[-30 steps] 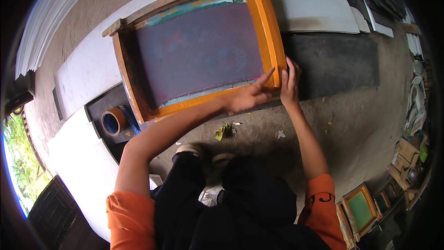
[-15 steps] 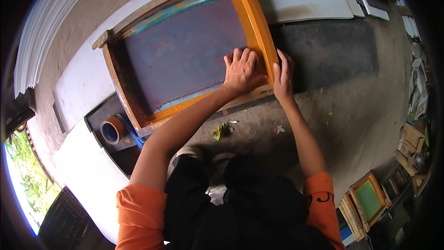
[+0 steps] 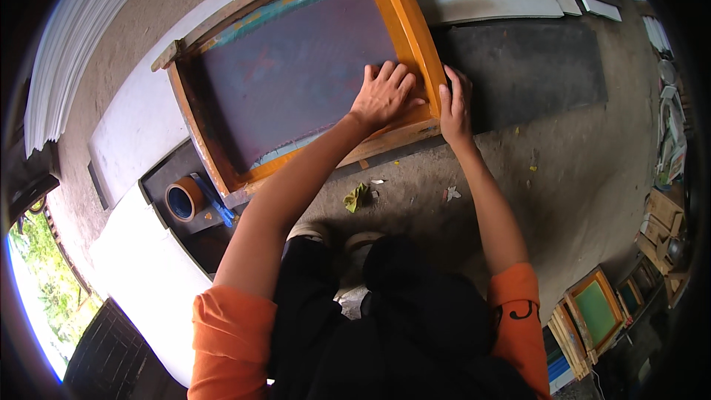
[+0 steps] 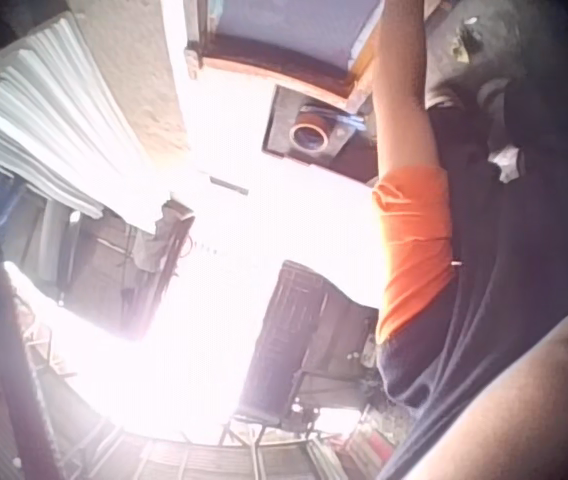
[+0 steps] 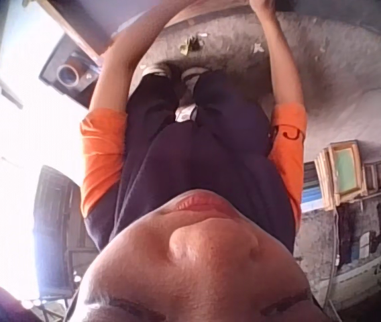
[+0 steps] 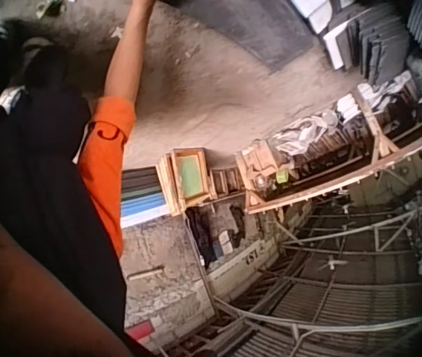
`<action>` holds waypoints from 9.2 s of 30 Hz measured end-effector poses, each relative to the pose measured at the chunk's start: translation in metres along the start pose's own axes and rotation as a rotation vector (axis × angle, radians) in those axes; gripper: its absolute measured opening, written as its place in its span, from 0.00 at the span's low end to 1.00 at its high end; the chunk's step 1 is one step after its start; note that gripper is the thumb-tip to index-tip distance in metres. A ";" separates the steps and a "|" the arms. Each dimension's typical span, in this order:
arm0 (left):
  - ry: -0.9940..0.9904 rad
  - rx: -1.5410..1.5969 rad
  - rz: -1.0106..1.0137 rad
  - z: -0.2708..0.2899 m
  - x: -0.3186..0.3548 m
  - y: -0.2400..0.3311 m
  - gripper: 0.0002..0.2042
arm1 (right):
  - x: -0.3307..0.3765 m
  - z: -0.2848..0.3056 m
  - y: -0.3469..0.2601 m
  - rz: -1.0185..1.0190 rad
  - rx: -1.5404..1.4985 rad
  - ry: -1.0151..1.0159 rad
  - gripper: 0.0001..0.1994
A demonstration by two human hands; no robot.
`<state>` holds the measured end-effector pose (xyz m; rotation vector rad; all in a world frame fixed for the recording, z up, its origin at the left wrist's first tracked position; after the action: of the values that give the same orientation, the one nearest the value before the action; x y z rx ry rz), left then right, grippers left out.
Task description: The person sits on the floor and applies orange masking tape to the edges of a wooden frame. They repeatedly measure, cut, and press tape along the frame's perimeter, adjusting pieces to fit the corners and sides.
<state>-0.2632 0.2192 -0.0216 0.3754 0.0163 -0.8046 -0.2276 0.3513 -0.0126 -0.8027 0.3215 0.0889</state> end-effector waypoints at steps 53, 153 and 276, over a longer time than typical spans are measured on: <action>-0.411 -0.130 -0.389 0.005 0.057 -0.007 0.26 | 0.000 0.000 0.000 0.013 0.034 -0.009 0.16; -0.629 0.685 0.487 0.100 0.243 -0.089 0.39 | 0.005 -0.002 0.015 -0.034 0.071 -0.129 0.18; 0.141 0.692 1.030 0.138 0.359 -0.161 0.32 | 0.026 -0.029 -0.107 0.441 0.497 -0.406 0.12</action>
<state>-0.1440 -0.1793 -0.0005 0.9848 -0.3098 0.2705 -0.1891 0.2549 0.0341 -0.1989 0.1191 0.5563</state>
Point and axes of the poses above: each hand's wrist, its own x-axis away from the middle knuckle, its own z-axis out of the back of the hand, y = z × x, the point moved 7 cm from there along -x, towards the middle knuckle, and after that the axes turned 3 degrees about -y, right-handed, at the moved point
